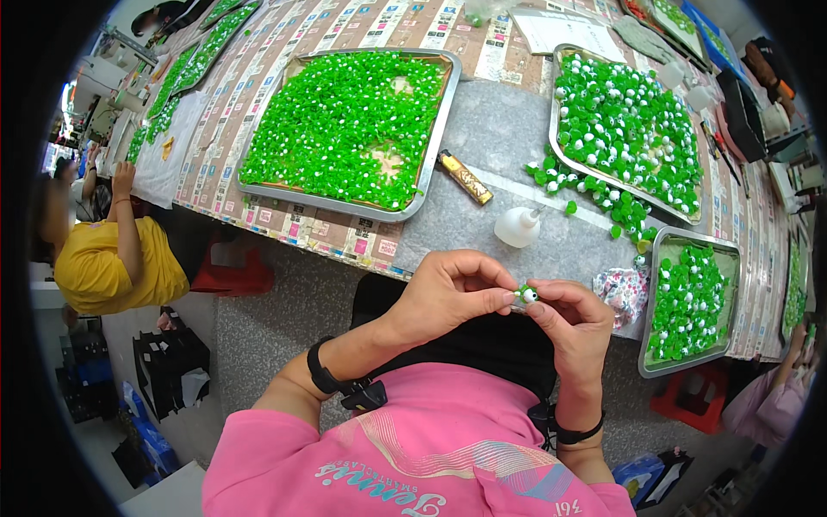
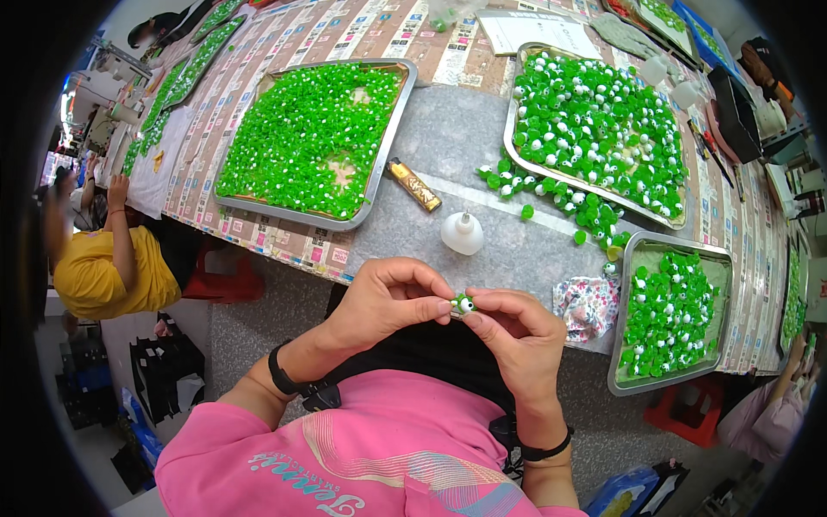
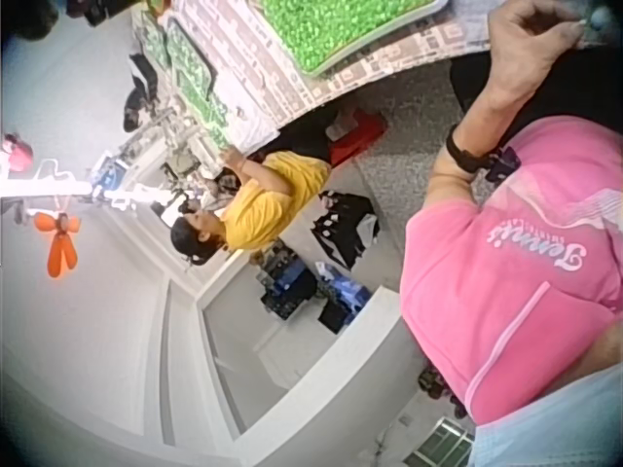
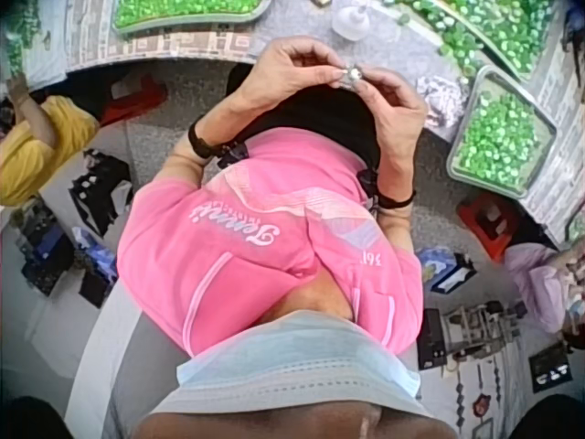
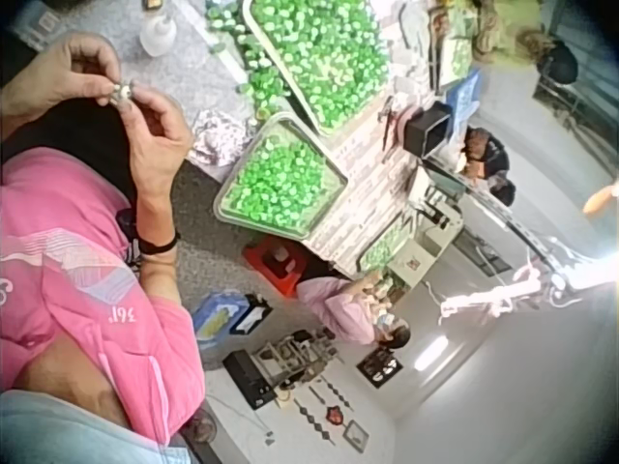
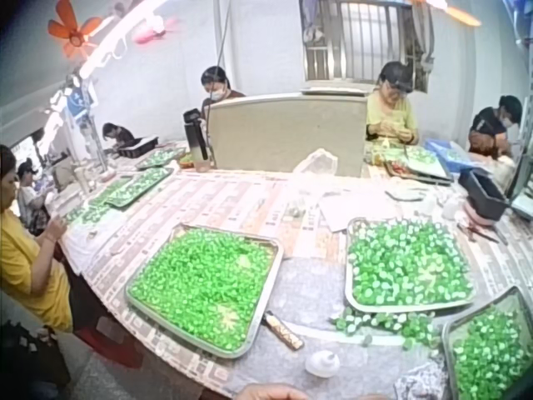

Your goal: Assembling small green and white plastic components, likely toy parts or ornaments, using liquid glue.

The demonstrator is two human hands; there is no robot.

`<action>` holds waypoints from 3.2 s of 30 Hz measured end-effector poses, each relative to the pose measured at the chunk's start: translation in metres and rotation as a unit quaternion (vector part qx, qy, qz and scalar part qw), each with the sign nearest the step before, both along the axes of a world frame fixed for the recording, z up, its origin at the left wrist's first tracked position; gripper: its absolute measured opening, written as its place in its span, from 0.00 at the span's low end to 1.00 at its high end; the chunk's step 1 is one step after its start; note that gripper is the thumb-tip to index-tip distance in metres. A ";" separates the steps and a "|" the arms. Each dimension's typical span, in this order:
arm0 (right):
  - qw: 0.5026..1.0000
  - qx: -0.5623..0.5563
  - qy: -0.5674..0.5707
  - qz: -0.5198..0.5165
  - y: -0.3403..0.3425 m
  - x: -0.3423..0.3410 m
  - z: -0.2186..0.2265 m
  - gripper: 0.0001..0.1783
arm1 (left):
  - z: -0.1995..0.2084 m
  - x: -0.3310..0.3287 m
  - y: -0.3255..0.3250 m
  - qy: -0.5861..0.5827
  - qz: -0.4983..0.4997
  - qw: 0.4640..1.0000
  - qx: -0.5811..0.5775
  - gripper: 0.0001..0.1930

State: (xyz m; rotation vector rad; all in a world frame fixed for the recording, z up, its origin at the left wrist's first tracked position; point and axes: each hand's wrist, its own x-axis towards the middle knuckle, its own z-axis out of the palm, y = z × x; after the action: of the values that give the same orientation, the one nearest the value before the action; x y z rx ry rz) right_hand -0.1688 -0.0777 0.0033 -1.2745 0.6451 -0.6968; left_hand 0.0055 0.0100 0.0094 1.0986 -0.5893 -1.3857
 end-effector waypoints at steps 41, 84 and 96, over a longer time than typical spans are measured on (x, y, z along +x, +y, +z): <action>0.998 -0.055 0.015 0.026 -0.009 -0.002 0.004 0.14 | -0.004 -0.014 0.001 0.004 0.011 1.000 -0.005 0.05; 0.944 0.287 -0.135 0.095 -0.008 -0.003 -0.013 0.12 | 0.001 -0.023 0.007 -0.395 0.041 0.900 -0.181 0.10; 0.921 0.339 -0.157 0.113 -0.009 -0.003 -0.012 0.12 | 0.000 -0.024 0.007 -0.345 0.031 0.922 -0.171 0.10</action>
State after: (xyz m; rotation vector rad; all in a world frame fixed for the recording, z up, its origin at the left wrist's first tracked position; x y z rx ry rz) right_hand -0.1718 -0.0871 -0.0090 -0.5610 0.4066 -0.4121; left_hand -0.0183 0.0171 0.0090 1.2913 -1.2423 -0.7658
